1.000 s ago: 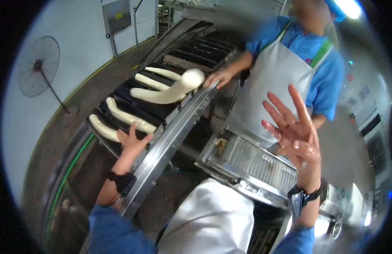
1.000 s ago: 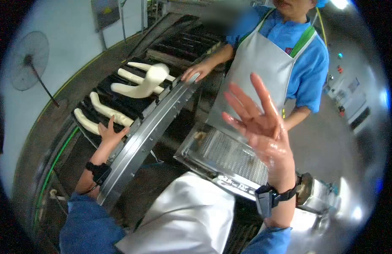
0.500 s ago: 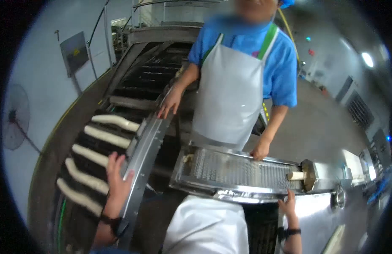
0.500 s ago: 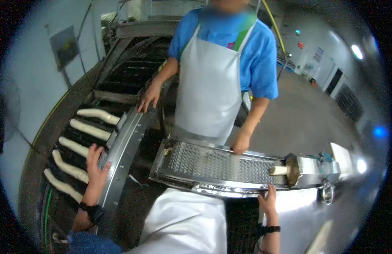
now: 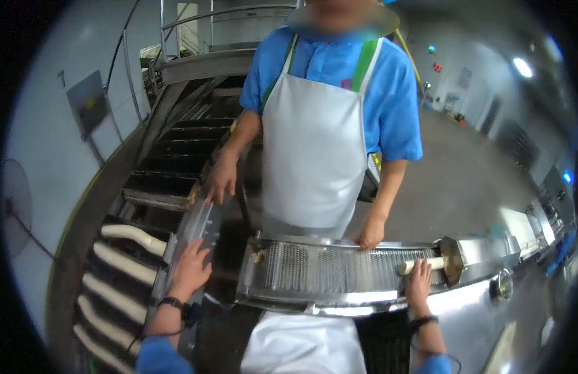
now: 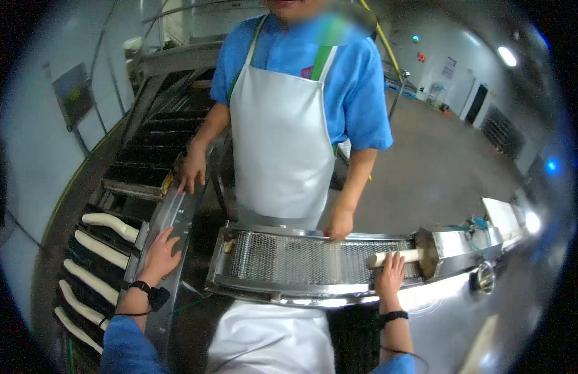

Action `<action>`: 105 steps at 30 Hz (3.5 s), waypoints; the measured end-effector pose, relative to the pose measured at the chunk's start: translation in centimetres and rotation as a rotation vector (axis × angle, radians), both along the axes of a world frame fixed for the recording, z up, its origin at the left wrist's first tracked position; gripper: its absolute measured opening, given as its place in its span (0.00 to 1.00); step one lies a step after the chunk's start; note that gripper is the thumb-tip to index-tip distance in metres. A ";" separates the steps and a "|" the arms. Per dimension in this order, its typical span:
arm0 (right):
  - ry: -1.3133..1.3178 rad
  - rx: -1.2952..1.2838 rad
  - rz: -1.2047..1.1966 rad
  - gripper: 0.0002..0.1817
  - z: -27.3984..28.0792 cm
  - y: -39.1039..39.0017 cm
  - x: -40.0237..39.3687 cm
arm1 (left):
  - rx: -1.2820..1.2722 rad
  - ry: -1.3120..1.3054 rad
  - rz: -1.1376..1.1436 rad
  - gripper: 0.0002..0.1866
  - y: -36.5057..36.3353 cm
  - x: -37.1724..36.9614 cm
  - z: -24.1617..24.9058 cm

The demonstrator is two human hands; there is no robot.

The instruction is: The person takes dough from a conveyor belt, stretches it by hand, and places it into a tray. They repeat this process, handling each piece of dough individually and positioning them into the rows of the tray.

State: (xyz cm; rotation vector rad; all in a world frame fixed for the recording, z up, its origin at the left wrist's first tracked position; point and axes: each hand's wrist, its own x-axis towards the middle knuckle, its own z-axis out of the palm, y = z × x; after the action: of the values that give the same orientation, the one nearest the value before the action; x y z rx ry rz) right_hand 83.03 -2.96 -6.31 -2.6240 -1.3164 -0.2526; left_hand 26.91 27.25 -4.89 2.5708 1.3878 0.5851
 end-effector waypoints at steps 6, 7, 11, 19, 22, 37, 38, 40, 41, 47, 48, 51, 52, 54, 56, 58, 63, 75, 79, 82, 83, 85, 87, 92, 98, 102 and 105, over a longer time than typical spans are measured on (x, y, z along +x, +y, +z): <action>-0.155 -0.100 0.123 0.15 -1.8 6.0 0.4 | -0.020 -0.037 0.048 0.20 1.0 0.4 -0.7; -0.155 -0.096 0.124 0.15 -2.2 6.2 0.5 | -0.015 -0.036 0.049 0.20 1.1 0.3 -0.7; -0.275 0.018 0.241 0.12 -1.8 6.6 -2.3 | -0.003 -0.055 0.051 0.19 0.8 0.3 -0.7; 0.175 0.275 0.152 0.26 1.0 2.0 -6.6 | -0.014 -0.008 0.007 0.17 0.8 -0.2 -2.0; 0.667 0.563 -0.049 0.26 0.5 -4.8 -6.3 | -0.028 0.023 -0.013 0.16 0.7 -0.5 -2.3; 0.139 1.076 -1.230 0.45 -4.8 -43.7 -3.5 | -0.039 0.093 0.059 0.14 -1.7 -1.0 -1.1; 0.125 0.887 -1.331 0.47 -4.5 -41.6 -2.4 | -0.023 0.072 0.096 0.14 -1.9 -0.9 -1.0; 0.122 0.711 -1.367 0.50 -3.7 -38.2 0.0 | 0.004 0.118 0.041 0.14 -2.4 -1.1 -0.8; 0.192 0.646 -1.309 0.50 -2.9 -37.0 1.0 | 0.015 0.101 0.087 0.14 -2.4 -1.3 -0.8; 0.182 0.272 -0.795 0.46 -1.6 -27.3 4.2 | 0.001 0.025 0.080 0.14 -2.3 -0.9 -0.8; 0.218 0.219 -0.715 0.45 -0.5 -24.7 3.3 | 0.000 0.011 0.114 0.14 -2.3 -0.8 -0.8; 0.150 0.220 -0.483 0.44 -0.7 -20.8 2.3 | 0.010 0.014 0.086 0.14 -2.1 -1.1 -0.4; 0.144 0.218 -0.459 0.44 -0.5 -19.8 1.5 | 0.026 0.002 0.066 0.14 -2.1 -1.1 -0.5; 0.027 0.059 -0.303 0.45 0.7 -18.7 -0.2 | 0.038 -0.023 0.074 0.15 -2.2 -0.9 -0.7; -0.115 0.020 -0.210 0.43 1.7 -18.1 -1.9 | 0.053 -0.021 0.045 0.15 -2.1 -1.1 -0.6; -0.251 -0.005 -0.122 0.41 2.7 -18.2 -2.8 | 0.042 -0.034 0.063 0.14 -2.0 -1.1 -0.7; -0.097 0.286 -0.177 0.26 -0.5 -24.0 1.1 | 0.059 -0.060 0.049 0.14 -1.6 -1.3 -1.2; 0.078 0.447 -0.257 0.25 -4.7 -15.6 1.6 | 0.027 -0.017 0.059 0.14 -1.5 -1.2 -0.7; -0.115 0.232 0.050 0.31 -1.6 -3.1 -1.7 | 0.065 -0.028 0.049 0.13 -1.5 -1.6 -1.5; -0.211 0.068 0.207 0.33 -3.7 3.6 -0.9 | 0.064 -0.039 0.046 0.13 -1.3 -1.7 -1.7; -0.252 -0.030 0.283 0.33 -2.8 5.3 -1.7 | 0.065 -0.044 0.046 0.13 -1.2 -1.6 -1.7; -0.251 -0.173 0.298 0.32 -1.5 7.6 -3.5 | 0.065 -0.044 0.048 0.13 -1.4 -1.5 -1.5; -0.203 -0.262 0.236 0.30 -1.4 9.0 -4.3 | 0.069 -0.044 0.049 0.12 -1.4 -1.5 -1.4; -0.096 -0.198 0.284 0.24 2.5 6.4 -5.2 | 0.083 -0.033 0.032 0.12 -1.3 -1.8 -1.6; 0.819 0.901 -0.193 0.19 3.0 -9.0 -4.7 | 0.074 -0.036 0.033 0.13 -1.0 -1.9 -1.9; 0.635 0.733 -0.598 0.17 -1.4 -27.0 -2.8 | 0.045 -0.026 0.040 0.14 -1.5 -1.6 -0.7; 0.391 0.146 -0.731 0.31 7.1 -25.7 -11.5 | 0.045 -0.037 0.040 0.13 -1.4 -1.3 -0.7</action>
State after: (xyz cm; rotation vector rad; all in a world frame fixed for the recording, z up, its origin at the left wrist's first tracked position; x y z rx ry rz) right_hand 71.49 -28.61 0.79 -2.7200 -0.1866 0.0676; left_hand 25.59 25.82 -5.59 2.5588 1.4334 0.6740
